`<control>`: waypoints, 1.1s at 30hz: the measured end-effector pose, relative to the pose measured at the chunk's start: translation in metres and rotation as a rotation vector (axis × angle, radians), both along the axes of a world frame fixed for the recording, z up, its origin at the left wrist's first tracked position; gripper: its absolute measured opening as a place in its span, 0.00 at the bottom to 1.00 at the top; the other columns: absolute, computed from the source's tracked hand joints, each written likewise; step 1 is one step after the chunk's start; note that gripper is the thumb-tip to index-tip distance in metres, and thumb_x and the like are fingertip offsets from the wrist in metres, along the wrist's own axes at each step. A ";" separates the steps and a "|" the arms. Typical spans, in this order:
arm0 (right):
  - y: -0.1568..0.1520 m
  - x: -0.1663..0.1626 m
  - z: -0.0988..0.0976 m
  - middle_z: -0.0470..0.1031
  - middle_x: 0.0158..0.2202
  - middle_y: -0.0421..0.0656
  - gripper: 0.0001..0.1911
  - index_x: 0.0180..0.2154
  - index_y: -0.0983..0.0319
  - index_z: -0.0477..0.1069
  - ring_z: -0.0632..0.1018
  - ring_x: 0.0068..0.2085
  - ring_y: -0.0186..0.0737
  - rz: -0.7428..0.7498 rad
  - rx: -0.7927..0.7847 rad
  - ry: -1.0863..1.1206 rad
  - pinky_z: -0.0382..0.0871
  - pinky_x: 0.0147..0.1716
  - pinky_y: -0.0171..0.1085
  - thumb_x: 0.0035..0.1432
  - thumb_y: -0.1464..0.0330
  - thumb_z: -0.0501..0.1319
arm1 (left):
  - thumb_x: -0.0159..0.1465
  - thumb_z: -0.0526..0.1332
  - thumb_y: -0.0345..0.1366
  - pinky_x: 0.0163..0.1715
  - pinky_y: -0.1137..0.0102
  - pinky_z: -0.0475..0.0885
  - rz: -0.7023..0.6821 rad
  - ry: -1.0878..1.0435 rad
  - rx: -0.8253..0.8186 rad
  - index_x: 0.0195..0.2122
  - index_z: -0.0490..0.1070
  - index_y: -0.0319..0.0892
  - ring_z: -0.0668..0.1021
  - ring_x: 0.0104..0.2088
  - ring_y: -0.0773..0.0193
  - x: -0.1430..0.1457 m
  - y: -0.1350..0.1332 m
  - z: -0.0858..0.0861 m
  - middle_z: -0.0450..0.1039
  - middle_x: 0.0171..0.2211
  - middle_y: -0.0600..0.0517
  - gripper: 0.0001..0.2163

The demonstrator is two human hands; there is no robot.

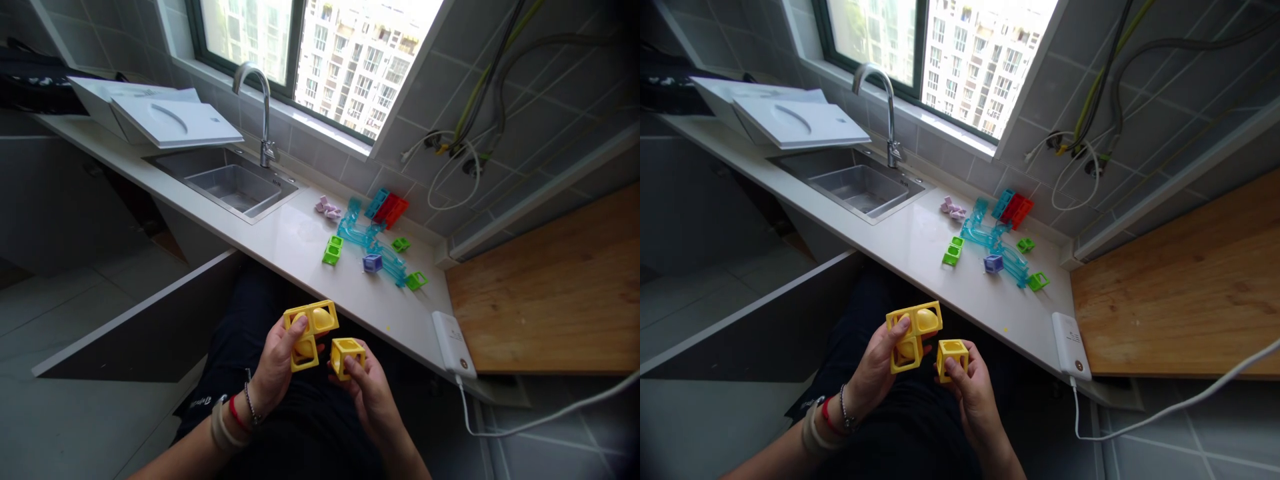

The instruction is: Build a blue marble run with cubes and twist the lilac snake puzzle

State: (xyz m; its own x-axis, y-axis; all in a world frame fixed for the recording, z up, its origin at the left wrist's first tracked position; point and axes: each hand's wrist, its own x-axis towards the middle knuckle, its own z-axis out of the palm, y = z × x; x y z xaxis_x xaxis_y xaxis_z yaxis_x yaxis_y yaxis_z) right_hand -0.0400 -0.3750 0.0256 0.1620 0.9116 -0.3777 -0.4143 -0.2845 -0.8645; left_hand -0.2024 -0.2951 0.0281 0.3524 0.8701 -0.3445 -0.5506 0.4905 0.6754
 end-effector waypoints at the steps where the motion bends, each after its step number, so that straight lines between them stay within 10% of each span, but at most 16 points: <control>1: 0.001 -0.001 0.000 0.76 0.41 0.43 0.22 0.48 0.59 0.70 0.79 0.41 0.41 0.005 0.003 -0.010 0.76 0.38 0.37 0.56 0.59 0.72 | 0.65 0.66 0.48 0.41 0.63 0.79 -0.002 0.006 0.015 0.51 0.73 0.38 0.83 0.43 0.50 0.001 -0.001 -0.001 0.81 0.46 0.42 0.21; 33: 0.011 -0.021 -0.004 0.78 0.43 0.46 0.21 0.46 0.60 0.71 0.81 0.41 0.49 -0.041 0.024 -0.081 0.78 0.31 0.39 0.56 0.55 0.70 | 0.62 0.68 0.48 0.37 0.70 0.76 -0.089 0.072 0.109 0.46 0.72 0.38 0.79 0.36 0.62 0.008 -0.005 -0.014 0.77 0.39 0.47 0.19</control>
State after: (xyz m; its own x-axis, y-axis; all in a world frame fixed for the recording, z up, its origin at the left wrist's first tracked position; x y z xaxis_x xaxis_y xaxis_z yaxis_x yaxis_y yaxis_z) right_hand -0.0610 -0.3641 0.0221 0.2283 0.9124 -0.3396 -0.3540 -0.2471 -0.9020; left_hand -0.1948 -0.3002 0.0141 0.4080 0.8700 -0.2770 -0.4566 0.4572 0.7632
